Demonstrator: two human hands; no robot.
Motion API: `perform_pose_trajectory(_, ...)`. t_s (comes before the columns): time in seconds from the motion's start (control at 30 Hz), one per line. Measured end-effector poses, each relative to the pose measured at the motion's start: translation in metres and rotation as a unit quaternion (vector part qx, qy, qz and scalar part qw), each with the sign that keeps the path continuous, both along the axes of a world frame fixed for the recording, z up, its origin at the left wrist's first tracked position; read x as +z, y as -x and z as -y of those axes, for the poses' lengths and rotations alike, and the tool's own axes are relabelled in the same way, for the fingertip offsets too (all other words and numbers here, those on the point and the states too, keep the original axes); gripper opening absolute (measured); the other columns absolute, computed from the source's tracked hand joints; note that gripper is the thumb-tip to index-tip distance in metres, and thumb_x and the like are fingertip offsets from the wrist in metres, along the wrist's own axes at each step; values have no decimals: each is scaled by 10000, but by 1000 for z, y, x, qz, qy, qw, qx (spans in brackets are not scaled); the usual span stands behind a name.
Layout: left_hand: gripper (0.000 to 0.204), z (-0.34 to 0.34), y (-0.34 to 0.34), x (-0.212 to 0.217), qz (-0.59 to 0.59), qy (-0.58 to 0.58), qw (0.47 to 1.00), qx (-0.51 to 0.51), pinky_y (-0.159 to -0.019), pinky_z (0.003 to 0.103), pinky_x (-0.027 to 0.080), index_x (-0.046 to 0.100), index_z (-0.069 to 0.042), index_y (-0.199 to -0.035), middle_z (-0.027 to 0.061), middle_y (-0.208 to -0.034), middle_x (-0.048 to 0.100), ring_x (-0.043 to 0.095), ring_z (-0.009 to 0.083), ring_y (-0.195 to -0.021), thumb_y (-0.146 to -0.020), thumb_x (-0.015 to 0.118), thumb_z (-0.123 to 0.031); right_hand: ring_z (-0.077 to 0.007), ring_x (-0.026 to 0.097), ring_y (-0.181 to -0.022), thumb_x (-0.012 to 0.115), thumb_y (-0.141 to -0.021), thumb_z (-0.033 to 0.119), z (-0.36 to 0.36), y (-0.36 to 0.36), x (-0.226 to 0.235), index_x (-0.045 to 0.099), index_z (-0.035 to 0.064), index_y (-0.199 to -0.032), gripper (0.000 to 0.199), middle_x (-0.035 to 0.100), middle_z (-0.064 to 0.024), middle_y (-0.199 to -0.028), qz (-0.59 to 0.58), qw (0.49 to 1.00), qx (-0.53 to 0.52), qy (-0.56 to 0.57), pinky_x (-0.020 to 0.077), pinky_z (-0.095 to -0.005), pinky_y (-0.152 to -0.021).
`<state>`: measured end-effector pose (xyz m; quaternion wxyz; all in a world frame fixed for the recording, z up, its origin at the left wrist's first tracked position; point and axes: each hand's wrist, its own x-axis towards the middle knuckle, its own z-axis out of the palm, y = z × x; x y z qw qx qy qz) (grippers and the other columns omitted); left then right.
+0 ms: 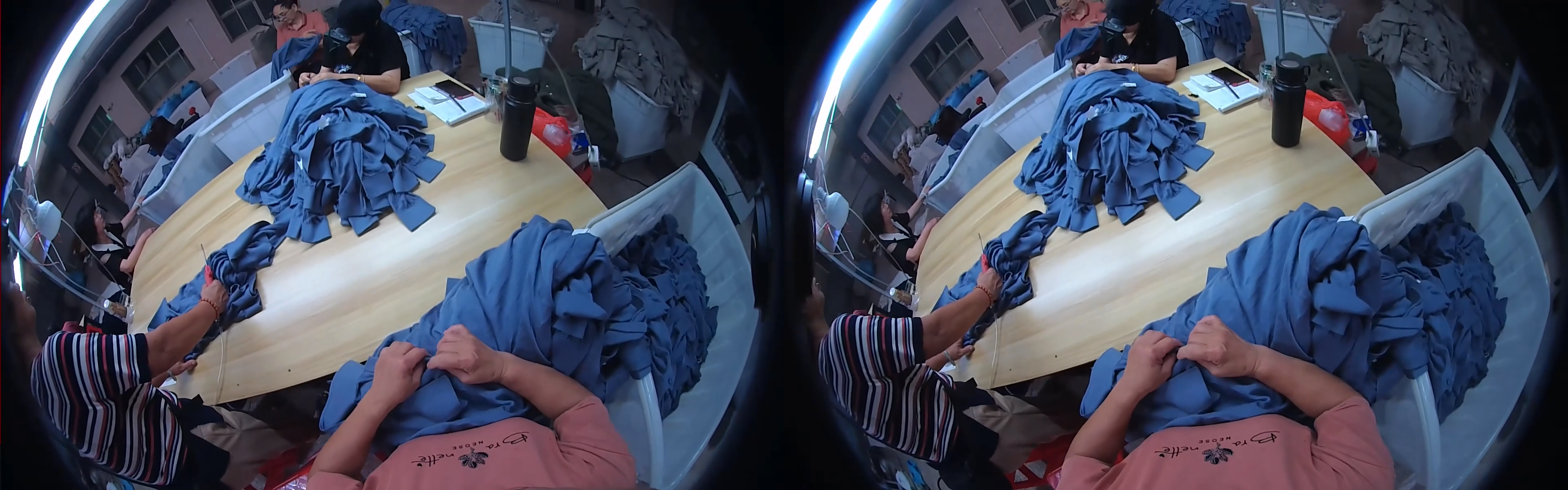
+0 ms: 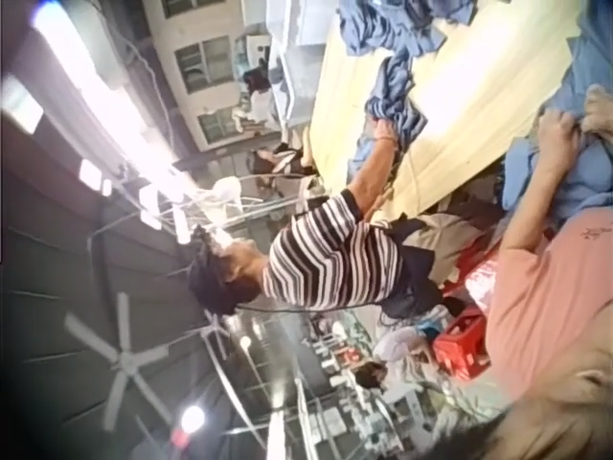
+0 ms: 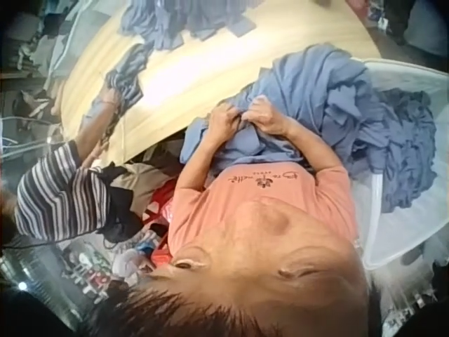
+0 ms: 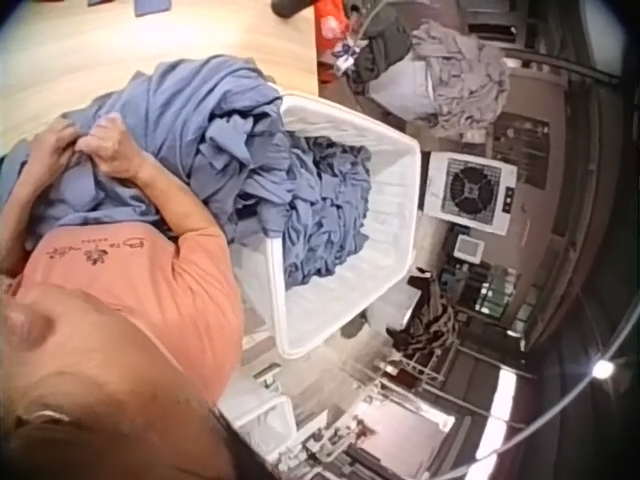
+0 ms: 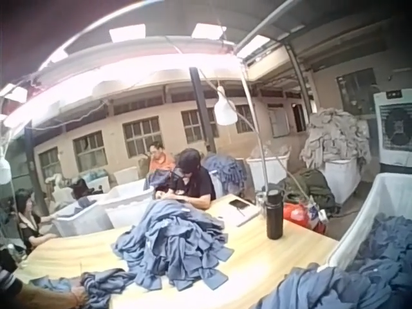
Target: Folding and inspecting blue garments at a work table in a factory.
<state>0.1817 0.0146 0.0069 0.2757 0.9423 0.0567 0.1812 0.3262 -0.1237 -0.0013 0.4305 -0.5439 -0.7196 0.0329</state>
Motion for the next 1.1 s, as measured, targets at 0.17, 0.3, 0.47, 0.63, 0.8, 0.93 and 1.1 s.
perform_pose_trajectory(0.17,103,5,0,3,26,45,996,71,-632,384,453,647,-68,-813,95,-747,593,568,296,-728,-714,668,-85,-217,556,-789,707,-686,108,-2,-5,2,614,109,-897,231,551,-34,-765,2,999,29,38,368,-360,-839)
perform_pose_trajectory(0.3,147,22,14,28,96,-13,988,116,-616,358,461,649,-58,-863,108,-746,610,584,285,-687,-743,687,-132,-232,560,-806,724,-679,129,-3,-7,-2,610,90,-913,263,568,-45,-798,-53,998,5,29,376,-365,-841)
perform_pose_trajectory(0.47,225,31,27,11,-134,230,961,77,-554,276,439,629,-12,-908,84,-689,619,558,149,-585,-807,681,-206,-229,558,-809,723,-681,127,-1,-7,-3,613,90,-936,280,570,-41,-797,-99,994,-23,44,377,-365,-829)
perform_pose_trajectory(0.63,116,15,32,14,-102,773,624,55,-578,199,455,642,-37,-859,3,-746,634,564,48,-643,-884,574,-127,-211,550,-818,727,-670,128,-2,-6,8,628,114,-962,308,559,-18,-782,-57,997,26,40,365,-366,-834)
perform_pose_trajectory(0.8,153,22,38,10,-106,789,598,92,-585,203,462,623,-36,-835,2,-736,626,564,63,-614,-902,545,-150,-178,543,-770,713,-674,117,-2,1,4,651,129,-965,297,537,6,-728,23,999,23,6,365,-352,-817)
perform_pose_trajectory(0.93,151,23,42,8,-94,783,609,79,-582,196,452,623,-45,-808,-3,-725,621,557,60,-608,-897,544,-138,-179,542,-697,699,-708,115,0,9,7,649,99,-961,259,529,5,-668,86,996,-5,-15,379,-332,-773)
perform_pose_trajectory(1.1,134,17,47,10,-111,790,600,54,-581,200,447,619,-47,-790,-9,-719,615,547,57,-603,-872,544,-121,-185,540,-666,692,-730,130,2,8,3,636,83,-919,202,527,-4,-656,36,999,-28,-30,386,-332,-746)
